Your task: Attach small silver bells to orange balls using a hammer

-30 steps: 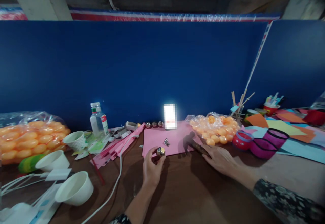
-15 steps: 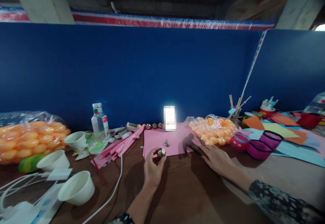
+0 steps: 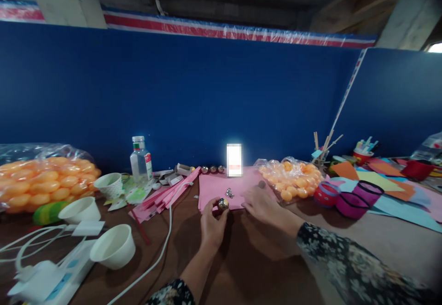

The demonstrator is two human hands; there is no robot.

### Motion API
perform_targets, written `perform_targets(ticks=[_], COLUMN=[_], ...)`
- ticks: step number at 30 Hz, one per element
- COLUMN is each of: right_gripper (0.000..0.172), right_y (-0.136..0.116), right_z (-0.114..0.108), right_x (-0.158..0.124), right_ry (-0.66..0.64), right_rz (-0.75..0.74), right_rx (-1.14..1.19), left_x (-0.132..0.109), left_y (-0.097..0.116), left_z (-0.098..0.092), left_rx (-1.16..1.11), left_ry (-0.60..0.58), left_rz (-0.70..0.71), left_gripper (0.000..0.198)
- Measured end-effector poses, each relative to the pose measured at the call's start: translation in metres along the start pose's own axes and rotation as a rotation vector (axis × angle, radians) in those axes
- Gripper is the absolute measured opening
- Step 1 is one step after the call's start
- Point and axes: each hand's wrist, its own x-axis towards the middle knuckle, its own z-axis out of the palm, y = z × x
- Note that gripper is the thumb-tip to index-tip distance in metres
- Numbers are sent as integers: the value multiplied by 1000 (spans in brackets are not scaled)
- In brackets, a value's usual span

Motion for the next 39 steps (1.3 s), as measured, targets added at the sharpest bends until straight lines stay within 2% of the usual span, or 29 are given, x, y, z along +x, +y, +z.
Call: perform_targets(ticks=[5, 10, 18, 28, 34, 39], right_gripper=[27, 25, 22, 20, 27, 22], right_y=[2, 4, -3, -4, -3, -4], right_z=[12, 22, 38, 43, 47, 47], right_x=[23, 38, 60, 59, 60, 60], right_ry=[-7, -40, -98, -116, -99, -88], right_rz=[45, 89, 149, 187, 259, 273], right_rx=[-17, -18, -7, 15, -24, -29], left_x=[1, 1, 1, 1, 0, 1], left_y=[5, 7, -1, -3, 0, 0], left_z=[0, 0, 1, 1, 0, 0], left_rx=[-36, -36, -45, -63, -52, -46], left_ry=[39, 57, 34, 25, 5, -18], left_rz=[-46, -52, -70, -54, -57, -62], left_gripper=[32, 31, 34, 34, 32, 32])
